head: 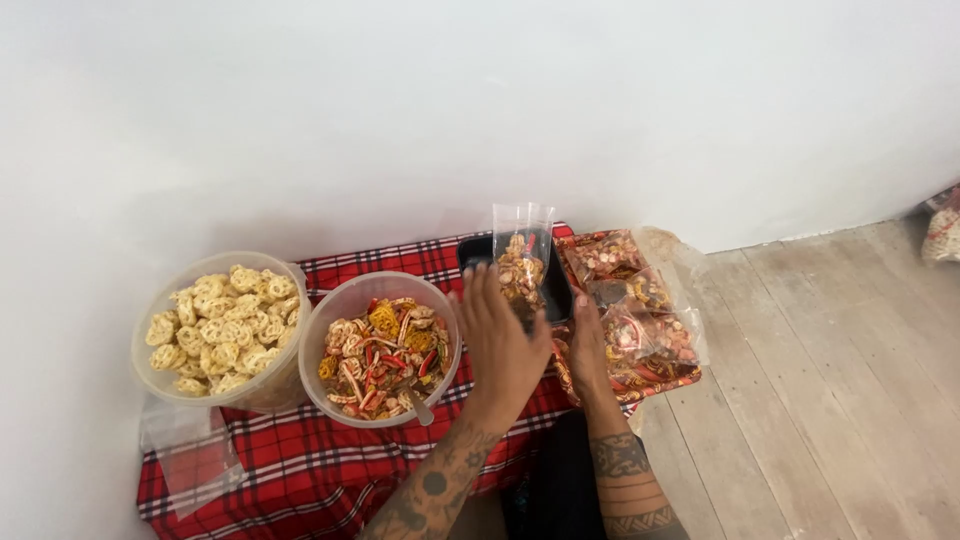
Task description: Filling small plastic bags with a snack mix using a spoon from a large bowl.
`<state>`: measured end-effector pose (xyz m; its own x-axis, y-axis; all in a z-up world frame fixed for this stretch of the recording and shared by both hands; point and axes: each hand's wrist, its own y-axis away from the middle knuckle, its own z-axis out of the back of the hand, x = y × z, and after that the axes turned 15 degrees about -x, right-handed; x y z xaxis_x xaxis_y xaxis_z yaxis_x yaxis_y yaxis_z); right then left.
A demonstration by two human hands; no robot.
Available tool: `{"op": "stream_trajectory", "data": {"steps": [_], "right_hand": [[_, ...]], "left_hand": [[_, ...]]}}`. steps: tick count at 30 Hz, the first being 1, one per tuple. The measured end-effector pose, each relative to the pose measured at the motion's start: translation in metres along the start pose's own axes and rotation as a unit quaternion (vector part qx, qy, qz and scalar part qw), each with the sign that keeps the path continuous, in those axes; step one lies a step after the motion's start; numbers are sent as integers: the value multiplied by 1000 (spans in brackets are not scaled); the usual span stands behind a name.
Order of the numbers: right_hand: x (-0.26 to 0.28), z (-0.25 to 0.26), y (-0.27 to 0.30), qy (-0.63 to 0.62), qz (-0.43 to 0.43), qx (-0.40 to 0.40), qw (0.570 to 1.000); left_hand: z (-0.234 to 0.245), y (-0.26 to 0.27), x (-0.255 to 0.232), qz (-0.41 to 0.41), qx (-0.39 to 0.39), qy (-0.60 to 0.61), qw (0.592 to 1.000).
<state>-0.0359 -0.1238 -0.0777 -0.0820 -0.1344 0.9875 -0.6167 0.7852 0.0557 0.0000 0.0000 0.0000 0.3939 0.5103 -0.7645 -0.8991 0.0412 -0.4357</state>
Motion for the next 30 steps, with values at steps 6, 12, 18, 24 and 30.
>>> {"op": "stream_trajectory", "data": {"steps": [6,12,18,24,30], "right_hand": [[-7,5,-6,4,5,-3,1000],[-3,9,-7,36,16,-4,999],[3,5,-1,65,48,-4,997],[-8,9,-3,136,85,-14,987],[8,-3,16,88,431,-115,891]], "left_hand": [[-61,-34,26,16,-1,-48,999],[-79,-35,34,-4,100,-168,981],[-49,-39,13,3,53,-90,995],[-21,-37,-3,32,15,31,999],[-13,-7,-9,-170,-113,74,976]]}}
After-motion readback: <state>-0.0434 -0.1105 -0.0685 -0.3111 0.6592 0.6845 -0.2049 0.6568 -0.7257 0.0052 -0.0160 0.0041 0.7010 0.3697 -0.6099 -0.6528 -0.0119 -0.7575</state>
